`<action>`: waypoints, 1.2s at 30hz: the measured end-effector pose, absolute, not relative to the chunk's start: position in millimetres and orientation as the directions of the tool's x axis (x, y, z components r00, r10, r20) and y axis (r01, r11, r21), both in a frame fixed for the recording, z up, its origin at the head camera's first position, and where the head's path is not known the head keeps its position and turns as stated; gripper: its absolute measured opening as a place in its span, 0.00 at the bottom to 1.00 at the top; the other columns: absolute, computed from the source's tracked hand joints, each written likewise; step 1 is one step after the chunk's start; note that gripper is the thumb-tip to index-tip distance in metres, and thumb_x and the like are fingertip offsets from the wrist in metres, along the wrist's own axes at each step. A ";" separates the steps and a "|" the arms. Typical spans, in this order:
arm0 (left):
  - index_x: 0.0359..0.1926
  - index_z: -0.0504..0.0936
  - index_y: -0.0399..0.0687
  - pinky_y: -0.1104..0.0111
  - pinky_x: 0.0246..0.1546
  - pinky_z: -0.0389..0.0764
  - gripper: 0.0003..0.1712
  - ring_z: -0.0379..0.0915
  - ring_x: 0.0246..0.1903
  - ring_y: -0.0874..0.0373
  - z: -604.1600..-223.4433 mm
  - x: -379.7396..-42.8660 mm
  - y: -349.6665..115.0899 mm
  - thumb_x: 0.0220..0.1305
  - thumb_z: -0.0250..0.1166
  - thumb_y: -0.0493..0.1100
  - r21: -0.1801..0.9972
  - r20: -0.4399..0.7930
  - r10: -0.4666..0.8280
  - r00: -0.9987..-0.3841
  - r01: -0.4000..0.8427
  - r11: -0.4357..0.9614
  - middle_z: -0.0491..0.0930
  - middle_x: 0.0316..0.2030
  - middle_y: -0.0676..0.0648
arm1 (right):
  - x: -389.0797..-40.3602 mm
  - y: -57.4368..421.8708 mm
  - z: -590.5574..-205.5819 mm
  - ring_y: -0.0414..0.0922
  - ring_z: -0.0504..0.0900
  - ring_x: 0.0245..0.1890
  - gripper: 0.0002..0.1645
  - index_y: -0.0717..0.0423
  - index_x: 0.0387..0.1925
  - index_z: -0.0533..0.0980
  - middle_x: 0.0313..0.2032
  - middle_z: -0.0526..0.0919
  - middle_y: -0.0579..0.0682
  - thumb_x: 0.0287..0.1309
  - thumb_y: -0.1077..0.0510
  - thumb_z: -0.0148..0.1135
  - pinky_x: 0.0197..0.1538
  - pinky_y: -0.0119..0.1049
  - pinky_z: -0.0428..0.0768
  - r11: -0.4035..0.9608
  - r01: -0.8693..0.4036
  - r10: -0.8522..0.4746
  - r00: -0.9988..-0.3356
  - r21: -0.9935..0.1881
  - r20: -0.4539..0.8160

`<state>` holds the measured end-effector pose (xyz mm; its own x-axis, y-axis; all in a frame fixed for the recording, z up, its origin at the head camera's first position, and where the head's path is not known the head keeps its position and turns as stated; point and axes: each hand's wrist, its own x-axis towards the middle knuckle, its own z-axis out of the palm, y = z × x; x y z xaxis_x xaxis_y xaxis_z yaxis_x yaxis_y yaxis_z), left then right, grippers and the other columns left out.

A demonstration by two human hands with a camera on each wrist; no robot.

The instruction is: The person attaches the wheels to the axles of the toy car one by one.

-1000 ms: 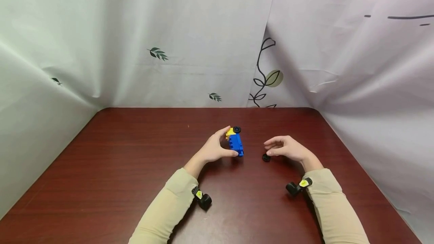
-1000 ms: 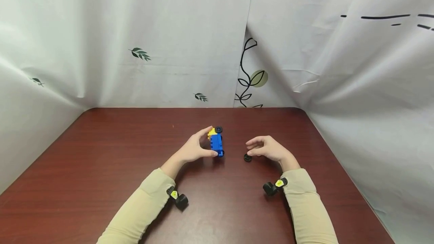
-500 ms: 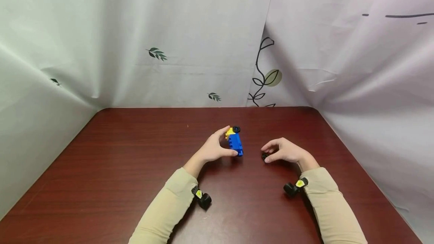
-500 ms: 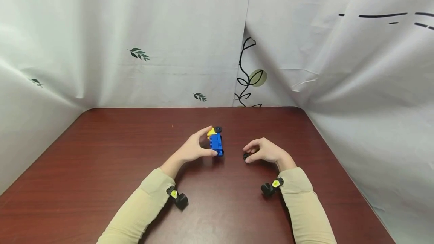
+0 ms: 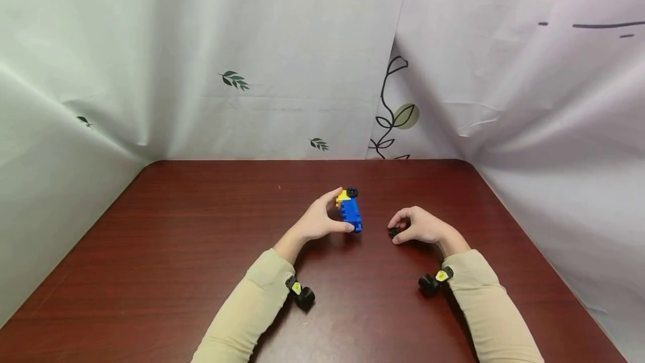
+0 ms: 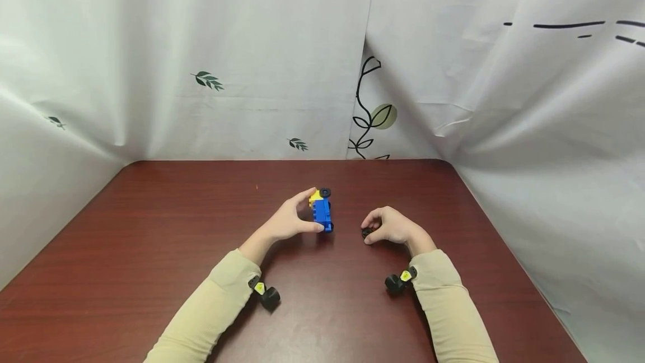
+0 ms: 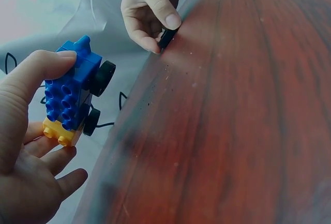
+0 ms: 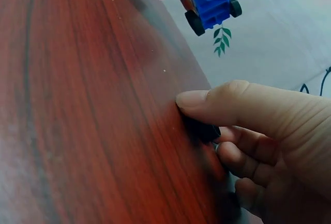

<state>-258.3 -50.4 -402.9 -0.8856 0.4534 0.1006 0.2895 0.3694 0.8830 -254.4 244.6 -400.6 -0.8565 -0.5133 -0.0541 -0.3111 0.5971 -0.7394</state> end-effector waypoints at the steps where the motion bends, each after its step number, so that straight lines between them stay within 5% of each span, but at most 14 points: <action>1: 0.72 0.52 0.43 0.54 0.65 0.64 0.55 0.62 0.66 0.47 -402.6 -257.9 -50.5 0.48 0.74 0.47 0.882 0.099 0.452 -0.886 0.288 0.372 0.58 0.70 0.43 | -254.1 244.0 -400.0 0.41 0.72 0.33 0.19 0.59 0.37 0.82 0.31 0.79 0.52 0.39 0.59 0.76 0.36 0.28 0.74 0.596 -0.314 -0.515 -0.855 -0.739 -0.052; 17: 0.73 0.52 0.42 0.54 0.65 0.64 0.56 0.61 0.67 0.47 -406.4 -261.7 -49.4 0.49 0.74 0.48 0.885 0.090 0.455 -0.886 0.282 0.372 0.58 0.70 0.43 | -257.2 239.5 -395.8 0.41 0.74 0.27 0.20 0.63 0.42 0.81 0.27 0.79 0.49 0.46 0.58 0.72 0.29 0.32 0.76 0.565 -0.298 -0.500 -0.866 -0.769 -0.032; 36: 0.73 0.51 0.42 0.52 0.66 0.63 0.55 0.60 0.67 0.45 -401.7 -263.5 -48.0 0.49 0.73 0.46 0.902 0.086 0.454 -0.887 0.263 0.344 0.57 0.71 0.42 | -276.7 205.6 -386.8 0.46 0.75 0.35 0.21 0.62 0.45 0.80 0.34 0.80 0.53 0.48 0.56 0.71 0.36 0.33 0.76 0.526 -0.325 -0.418 -0.904 -0.786 0.094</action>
